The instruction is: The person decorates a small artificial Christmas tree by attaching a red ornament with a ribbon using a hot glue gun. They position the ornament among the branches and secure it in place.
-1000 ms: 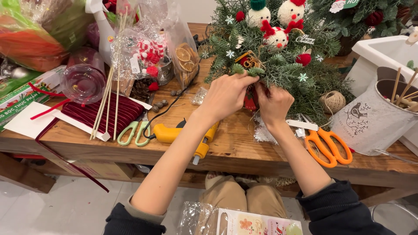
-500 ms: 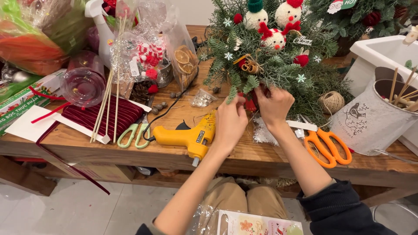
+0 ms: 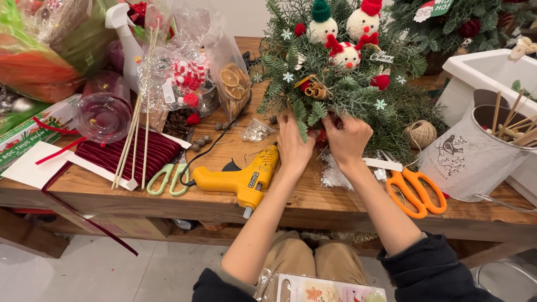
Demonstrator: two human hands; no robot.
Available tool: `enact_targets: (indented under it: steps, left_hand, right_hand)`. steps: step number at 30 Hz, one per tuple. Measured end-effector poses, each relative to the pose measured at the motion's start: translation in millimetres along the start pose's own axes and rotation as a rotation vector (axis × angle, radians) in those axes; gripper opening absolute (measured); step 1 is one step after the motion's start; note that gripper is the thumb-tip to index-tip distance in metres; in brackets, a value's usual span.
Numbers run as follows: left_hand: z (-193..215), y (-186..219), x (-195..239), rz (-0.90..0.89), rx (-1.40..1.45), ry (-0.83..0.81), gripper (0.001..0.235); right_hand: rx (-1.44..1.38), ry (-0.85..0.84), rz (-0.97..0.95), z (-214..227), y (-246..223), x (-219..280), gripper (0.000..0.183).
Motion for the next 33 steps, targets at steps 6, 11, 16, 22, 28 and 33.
enact_targets:
  steps: [6,11,16,22,28,33]
  left_hand:
    - [-41,-99,-46,0.131,-0.191,-0.025,0.031]
    - [-15,-59,-36,0.132,-0.226,-0.049,0.03]
    - [-8,-36,-34,0.109,-0.263,-0.117,0.029]
    - [-8,-36,-42,0.115,-0.266,-0.165,0.023]
    - [-3,-28,-37,0.14,-0.267,-0.194,0.026]
    - [-1,-26,-36,0.105,-0.27,-0.215,0.027]
  right_hand:
    - [0.003,0.002,-0.009,2,-5,-3,0.04]
    - [0.016,0.01,-0.008,2,-8,-3,0.04]
    - [0.028,0.015,-0.023,3,-9,0,0.038]
    - [-0.002,-0.001,-0.048,-2,-3,2,0.036]
    - [-0.024,-0.006,-0.104,-2,1,2,0.036]
    - [-0.053,-0.027,-0.106,-8,13,12,0.039]
Point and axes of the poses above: each hand's wrist, its own x-axis away from the middle knuckle, its own z-axis out of the back of the hand, y = z × x, the point moved 9 cm from there along -x, towards the middle knuckle, and after that the axes turned 1 degree about -x, right-handed, at the moved point
